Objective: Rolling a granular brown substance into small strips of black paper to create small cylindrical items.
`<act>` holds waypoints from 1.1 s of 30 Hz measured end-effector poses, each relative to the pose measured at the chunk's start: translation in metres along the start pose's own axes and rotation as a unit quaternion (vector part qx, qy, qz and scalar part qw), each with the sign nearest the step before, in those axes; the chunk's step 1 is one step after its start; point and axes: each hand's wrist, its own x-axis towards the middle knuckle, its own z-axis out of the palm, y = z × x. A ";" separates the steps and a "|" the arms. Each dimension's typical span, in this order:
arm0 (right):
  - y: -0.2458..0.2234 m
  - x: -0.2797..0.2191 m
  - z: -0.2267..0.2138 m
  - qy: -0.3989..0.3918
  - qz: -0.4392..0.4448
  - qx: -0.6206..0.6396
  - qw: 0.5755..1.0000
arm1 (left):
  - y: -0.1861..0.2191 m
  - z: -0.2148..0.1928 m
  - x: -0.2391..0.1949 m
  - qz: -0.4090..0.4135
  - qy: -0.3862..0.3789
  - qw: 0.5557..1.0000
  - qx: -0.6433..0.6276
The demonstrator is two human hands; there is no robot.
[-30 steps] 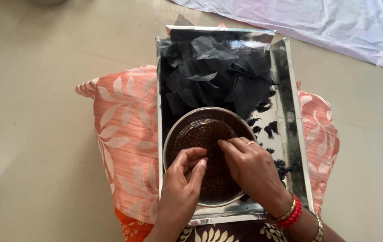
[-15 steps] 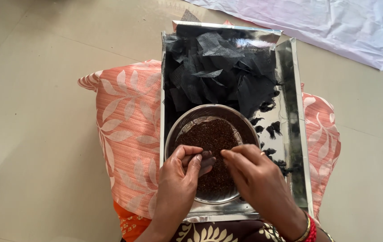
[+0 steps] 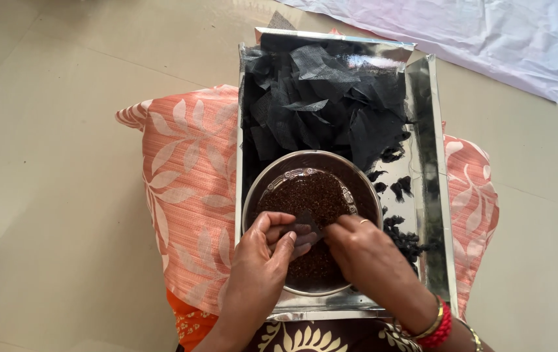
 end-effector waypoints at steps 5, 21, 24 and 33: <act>-0.022 -0.005 -0.058 0.062 0.054 0.150 0.985 | -0.009 0.005 0.003 -0.023 -0.021 0.998 -0.060; -0.036 -0.017 -0.060 0.104 -0.001 0.179 0.978 | -0.007 0.014 0.000 -0.042 -0.058 0.997 -0.013; -0.036 -0.016 -0.059 0.101 -0.011 0.183 0.978 | -0.012 0.013 0.001 -0.041 -0.060 0.997 -0.032; -0.010 -0.028 -0.057 0.045 0.018 0.253 0.966 | -0.003 0.011 -0.004 -0.055 -0.076 0.995 -0.045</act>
